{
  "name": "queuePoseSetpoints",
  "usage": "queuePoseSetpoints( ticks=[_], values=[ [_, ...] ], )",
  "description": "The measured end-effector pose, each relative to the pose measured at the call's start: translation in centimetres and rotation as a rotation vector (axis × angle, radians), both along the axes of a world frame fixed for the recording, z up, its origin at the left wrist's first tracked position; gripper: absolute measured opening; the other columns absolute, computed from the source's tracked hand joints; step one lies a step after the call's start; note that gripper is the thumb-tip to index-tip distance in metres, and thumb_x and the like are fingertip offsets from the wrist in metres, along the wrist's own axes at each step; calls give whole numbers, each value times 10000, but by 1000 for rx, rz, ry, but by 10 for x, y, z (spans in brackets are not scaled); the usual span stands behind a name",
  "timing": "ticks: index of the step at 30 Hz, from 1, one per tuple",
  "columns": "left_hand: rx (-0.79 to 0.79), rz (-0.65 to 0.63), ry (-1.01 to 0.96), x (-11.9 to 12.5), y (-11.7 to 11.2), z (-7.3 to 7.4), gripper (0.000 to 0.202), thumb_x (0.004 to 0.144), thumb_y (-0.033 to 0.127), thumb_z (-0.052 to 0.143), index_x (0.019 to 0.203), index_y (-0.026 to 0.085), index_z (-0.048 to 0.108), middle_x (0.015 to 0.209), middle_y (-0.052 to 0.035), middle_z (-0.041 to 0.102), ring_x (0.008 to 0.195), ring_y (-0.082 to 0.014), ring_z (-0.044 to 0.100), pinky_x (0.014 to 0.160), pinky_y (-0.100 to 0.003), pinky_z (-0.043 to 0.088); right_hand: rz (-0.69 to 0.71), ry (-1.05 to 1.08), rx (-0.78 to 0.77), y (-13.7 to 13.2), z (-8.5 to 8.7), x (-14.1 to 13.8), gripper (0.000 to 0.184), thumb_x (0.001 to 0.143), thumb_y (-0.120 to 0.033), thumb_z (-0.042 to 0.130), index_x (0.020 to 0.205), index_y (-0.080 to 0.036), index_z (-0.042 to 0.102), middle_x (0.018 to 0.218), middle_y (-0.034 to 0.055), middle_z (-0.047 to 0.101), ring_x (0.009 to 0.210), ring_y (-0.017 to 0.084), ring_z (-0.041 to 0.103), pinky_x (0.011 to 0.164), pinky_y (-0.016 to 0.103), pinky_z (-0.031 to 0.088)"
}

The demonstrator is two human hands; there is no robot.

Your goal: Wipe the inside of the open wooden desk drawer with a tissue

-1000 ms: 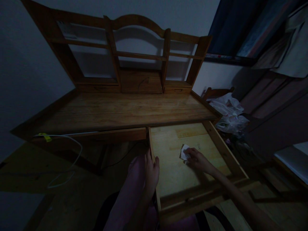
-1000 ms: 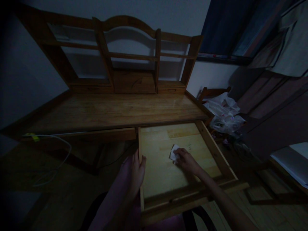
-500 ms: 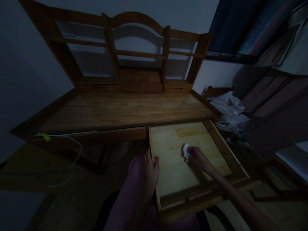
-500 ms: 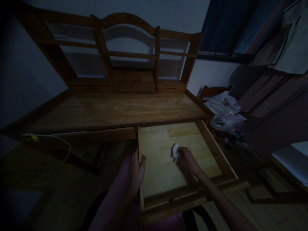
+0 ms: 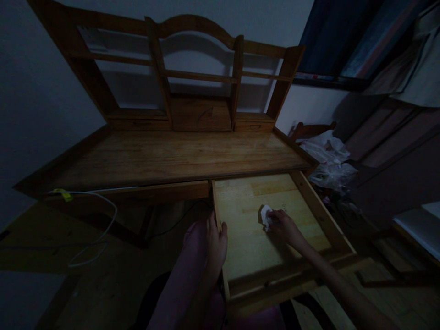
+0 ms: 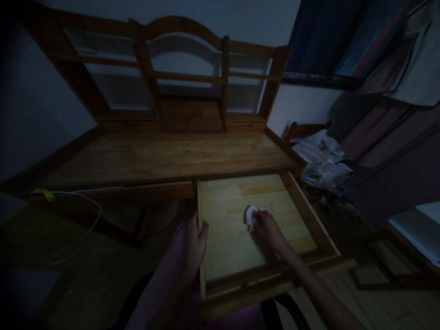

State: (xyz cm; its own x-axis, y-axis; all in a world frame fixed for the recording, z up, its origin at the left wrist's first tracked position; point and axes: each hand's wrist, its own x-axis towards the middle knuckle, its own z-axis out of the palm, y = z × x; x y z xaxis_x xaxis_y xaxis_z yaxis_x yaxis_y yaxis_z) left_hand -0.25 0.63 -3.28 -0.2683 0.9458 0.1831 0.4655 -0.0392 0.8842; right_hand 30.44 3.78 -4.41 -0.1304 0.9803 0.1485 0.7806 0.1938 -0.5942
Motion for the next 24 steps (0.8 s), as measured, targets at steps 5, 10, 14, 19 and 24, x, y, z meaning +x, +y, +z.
queuePoseSetpoints(
  ticks=[5,10,14,19,24],
  values=[
    [-5,22,178,-3,-2,16,479,942,292,475,1399,158,515,1303,-183,617,1217,-323,569,1083,-497,392,-24,-54,7,-4,5,-4,359,797,-96,572,1134,-188,657,1126,107,610,949,197,657,897,328,532],
    [-5,17,137,-2,-2,20,463,939,272,478,1385,154,521,1335,-178,610,1243,-306,564,1087,-473,401,16,-264,-7,-10,12,-12,412,829,-97,552,1224,-191,623,1127,121,646,977,231,641,888,342,512],
    [-11,10,130,-2,-3,23,464,934,267,488,1379,146,529,1324,-182,619,1243,-307,568,1083,-465,411,38,-376,5,-16,15,-16,472,852,-100,521,1317,-167,565,1177,157,642,1038,265,621,915,370,493],
    [-17,12,149,-2,-5,31,467,940,257,461,1381,125,534,1339,-203,607,1234,-320,572,1073,-470,421,79,-419,-13,-16,17,-16,443,867,-112,505,1304,-156,566,1152,160,656,1027,272,617,912,381,484],
    [-10,15,86,0,-2,17,482,941,284,466,1400,142,505,1366,-189,580,1279,-313,536,1094,-467,404,71,-457,-14,-20,26,-19,444,868,-136,518,1308,-178,553,1106,149,673,939,252,636,814,334,485]
  ],
)
